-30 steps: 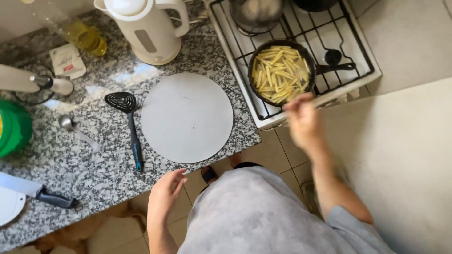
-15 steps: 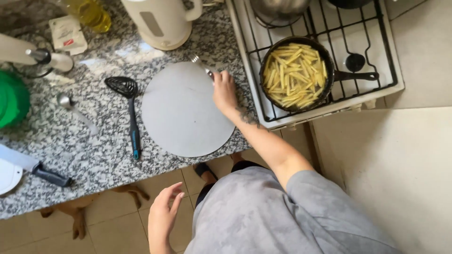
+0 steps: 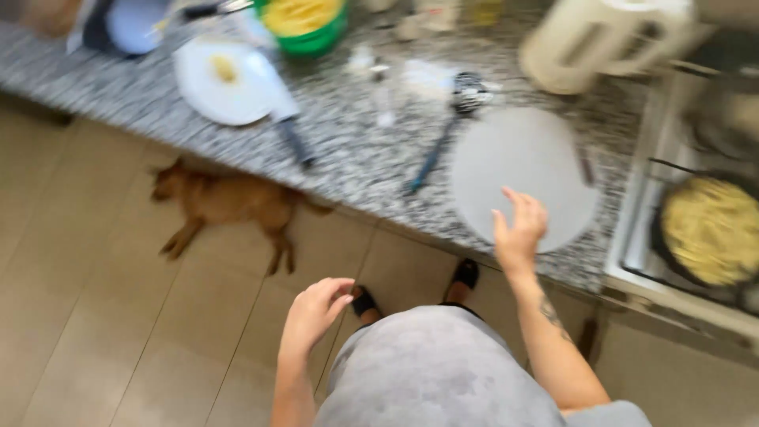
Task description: The person slices peeled potatoes into strips on a white cutting board using a knife and places them into a green bowl. They then move to the stove to stir frying potatoes in a pan with a fork and transfer cooked fries onto a paper towel-lined plate. The person returns to the cutting board to continue slicing more potatoes.
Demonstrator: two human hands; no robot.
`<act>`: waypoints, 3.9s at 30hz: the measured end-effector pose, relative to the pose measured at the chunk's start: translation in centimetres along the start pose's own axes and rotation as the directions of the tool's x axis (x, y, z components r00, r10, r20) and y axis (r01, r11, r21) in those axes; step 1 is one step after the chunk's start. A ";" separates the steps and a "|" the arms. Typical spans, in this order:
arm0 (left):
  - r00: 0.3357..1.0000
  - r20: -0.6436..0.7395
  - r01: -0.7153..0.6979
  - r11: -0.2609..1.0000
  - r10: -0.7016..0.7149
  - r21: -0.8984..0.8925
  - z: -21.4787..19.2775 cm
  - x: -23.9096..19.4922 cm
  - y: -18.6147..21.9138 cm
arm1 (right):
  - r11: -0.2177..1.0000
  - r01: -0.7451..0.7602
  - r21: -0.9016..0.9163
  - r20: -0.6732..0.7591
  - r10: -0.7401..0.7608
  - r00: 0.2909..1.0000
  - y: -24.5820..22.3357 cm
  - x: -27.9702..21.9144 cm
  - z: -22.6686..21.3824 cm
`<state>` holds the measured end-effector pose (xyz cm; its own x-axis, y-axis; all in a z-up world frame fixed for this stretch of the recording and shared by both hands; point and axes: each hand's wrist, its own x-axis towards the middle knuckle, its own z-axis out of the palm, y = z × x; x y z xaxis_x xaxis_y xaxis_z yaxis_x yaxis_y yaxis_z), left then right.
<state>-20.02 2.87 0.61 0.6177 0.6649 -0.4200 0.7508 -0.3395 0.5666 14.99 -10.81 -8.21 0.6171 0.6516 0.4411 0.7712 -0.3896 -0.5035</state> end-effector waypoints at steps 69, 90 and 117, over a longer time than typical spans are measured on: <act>0.845 -0.378 -0.394 0.918 0.378 0.038 -28.9 47.0 -21.7 | 0.986 0.023 -0.164 0.709 0.102 0.698 -36.0 25.3 33.5; 0.860 -0.371 -0.370 0.929 0.350 0.020 -28.6 46.6 -22.3 | 0.985 0.115 -0.126 0.747 0.018 0.665 -36.7 27.2 35.2; 0.850 -0.381 -0.389 0.921 0.364 0.012 -29.0 46.5 -22.4 | 0.993 0.088 -0.079 0.727 -0.003 0.687 -37.4 27.1 34.7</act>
<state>-14.95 60.66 -11.07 0.7090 0.6949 0.1197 0.4538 -0.5796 0.6769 -2.57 44.02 -3.19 0.3082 0.9217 -0.2354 0.8323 -0.3811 -0.4025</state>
